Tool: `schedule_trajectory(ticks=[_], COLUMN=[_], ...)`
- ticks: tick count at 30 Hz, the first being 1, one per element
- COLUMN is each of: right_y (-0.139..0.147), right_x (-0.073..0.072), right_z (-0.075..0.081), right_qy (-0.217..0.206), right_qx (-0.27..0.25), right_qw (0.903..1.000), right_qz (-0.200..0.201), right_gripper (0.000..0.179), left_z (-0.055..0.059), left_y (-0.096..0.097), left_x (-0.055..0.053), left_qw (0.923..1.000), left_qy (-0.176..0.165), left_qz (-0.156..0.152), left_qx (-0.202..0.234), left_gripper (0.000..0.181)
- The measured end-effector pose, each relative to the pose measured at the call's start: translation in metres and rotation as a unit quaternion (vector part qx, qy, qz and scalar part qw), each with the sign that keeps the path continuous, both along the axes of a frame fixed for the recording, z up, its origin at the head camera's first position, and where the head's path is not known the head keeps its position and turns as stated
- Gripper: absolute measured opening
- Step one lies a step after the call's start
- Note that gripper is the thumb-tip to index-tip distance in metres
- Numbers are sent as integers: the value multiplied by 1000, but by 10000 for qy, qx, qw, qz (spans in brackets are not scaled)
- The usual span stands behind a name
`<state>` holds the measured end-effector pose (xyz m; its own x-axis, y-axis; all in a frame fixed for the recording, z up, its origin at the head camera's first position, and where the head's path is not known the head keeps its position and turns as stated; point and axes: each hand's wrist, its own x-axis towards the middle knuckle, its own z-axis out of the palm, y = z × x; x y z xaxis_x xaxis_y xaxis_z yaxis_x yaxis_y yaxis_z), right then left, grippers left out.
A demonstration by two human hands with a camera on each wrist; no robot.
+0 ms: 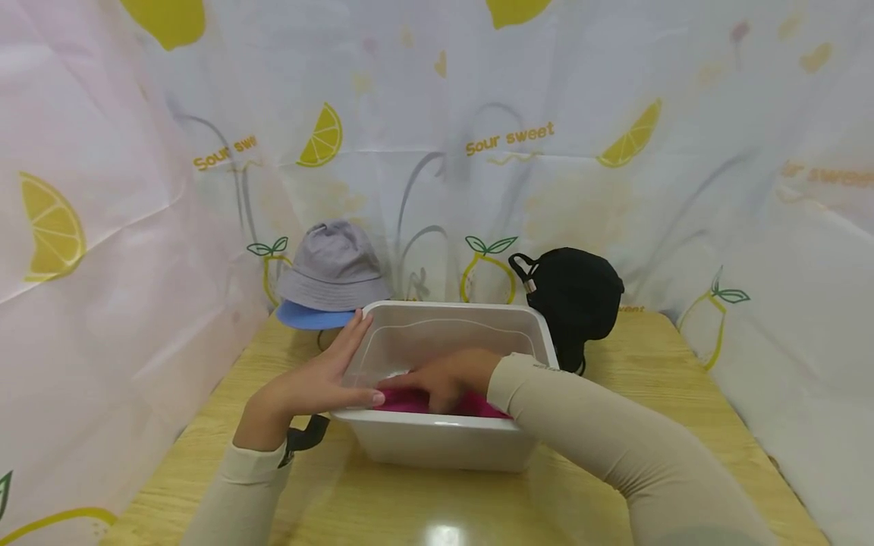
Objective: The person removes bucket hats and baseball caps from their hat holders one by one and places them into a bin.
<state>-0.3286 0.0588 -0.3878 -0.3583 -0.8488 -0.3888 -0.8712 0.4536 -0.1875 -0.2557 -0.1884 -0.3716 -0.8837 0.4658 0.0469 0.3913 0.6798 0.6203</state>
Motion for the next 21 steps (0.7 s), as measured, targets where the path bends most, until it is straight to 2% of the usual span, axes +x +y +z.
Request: schedule_trajectory(ticks=[4, 12, 18, 21], right_y=[1, 6, 7, 7], right_x=[-3, -1, 0, 0], right_z=[5, 20, 25, 26], right_qy=[12, 172, 460, 372], right_qx=[-157, -565, -645, -785], right_qw=[9998, 9982, 9969, 9962], right_qz=[132, 43, -37, 46], right_gripper=[96, 90, 66, 54], left_z=[1, -2, -2, -2], left_y=[0, 0, 0, 0], left_x=[0, -2, -3, -3], left_qw=[10000, 10000, 10000, 10000], left_qy=[-21, -15, -6, 36], left_qz=[25, 18, 24, 3], left_qx=[5, 28, 37, 39], left_gripper=[128, 127, 127, 128])
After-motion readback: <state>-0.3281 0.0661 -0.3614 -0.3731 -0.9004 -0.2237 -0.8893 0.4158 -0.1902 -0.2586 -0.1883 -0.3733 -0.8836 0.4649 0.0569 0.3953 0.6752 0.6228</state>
